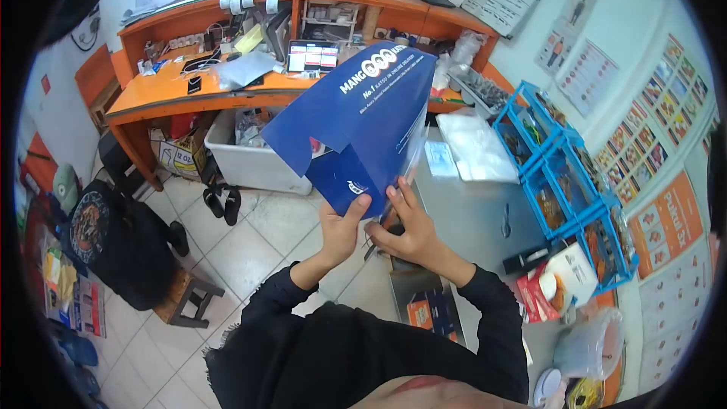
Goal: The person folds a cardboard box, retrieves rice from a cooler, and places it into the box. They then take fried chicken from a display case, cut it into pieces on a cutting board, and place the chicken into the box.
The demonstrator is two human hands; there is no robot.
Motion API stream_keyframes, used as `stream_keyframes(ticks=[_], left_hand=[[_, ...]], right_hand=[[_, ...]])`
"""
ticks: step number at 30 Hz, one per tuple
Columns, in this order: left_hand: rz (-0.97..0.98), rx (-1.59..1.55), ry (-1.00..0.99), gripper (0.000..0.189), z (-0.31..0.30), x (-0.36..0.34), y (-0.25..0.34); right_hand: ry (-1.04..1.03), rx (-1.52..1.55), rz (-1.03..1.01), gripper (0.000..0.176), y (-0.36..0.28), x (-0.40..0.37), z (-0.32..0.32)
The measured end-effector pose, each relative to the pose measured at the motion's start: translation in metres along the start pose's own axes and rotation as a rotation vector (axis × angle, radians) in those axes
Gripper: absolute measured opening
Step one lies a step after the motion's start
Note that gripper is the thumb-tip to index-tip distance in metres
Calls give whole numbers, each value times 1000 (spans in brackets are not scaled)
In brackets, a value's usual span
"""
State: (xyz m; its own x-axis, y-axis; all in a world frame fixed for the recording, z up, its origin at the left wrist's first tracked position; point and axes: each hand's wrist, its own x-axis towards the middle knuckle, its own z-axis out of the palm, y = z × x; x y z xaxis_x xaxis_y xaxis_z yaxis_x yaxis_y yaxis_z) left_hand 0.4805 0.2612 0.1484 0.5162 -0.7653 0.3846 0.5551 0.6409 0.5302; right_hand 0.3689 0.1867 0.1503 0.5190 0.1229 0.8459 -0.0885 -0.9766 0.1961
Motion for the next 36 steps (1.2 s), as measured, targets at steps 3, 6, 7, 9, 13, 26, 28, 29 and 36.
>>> stream_keyframes(ticks=[3,6,7,9,13,26,28,29,36], left_hand=[[32,579,-75,29,-19,55,3],[-84,653,-109,29,-44,112,1],[-147,645,-114,29,-50,132,3],[-121,544,-95,29,-73,174,-10],[-99,465,5,29,-103,245,-31],[183,949,362,28,-140,399,-73],[142,919,367,26,-154,424,-76],[106,899,360,24,-161,437,-76],[-88,752,215,19,-205,515,-58]], right_hand=[[-255,129,-3,31,49,21,21],[-386,447,88,38,89,37,45],[-403,535,92,42,104,39,58],[-399,626,103,41,135,49,84],[-372,691,95,38,196,63,143],[-278,356,-186,16,359,97,301],[-300,341,-204,20,379,104,318],[-284,449,-168,23,388,107,327],[-326,726,-2,43,427,132,379]])
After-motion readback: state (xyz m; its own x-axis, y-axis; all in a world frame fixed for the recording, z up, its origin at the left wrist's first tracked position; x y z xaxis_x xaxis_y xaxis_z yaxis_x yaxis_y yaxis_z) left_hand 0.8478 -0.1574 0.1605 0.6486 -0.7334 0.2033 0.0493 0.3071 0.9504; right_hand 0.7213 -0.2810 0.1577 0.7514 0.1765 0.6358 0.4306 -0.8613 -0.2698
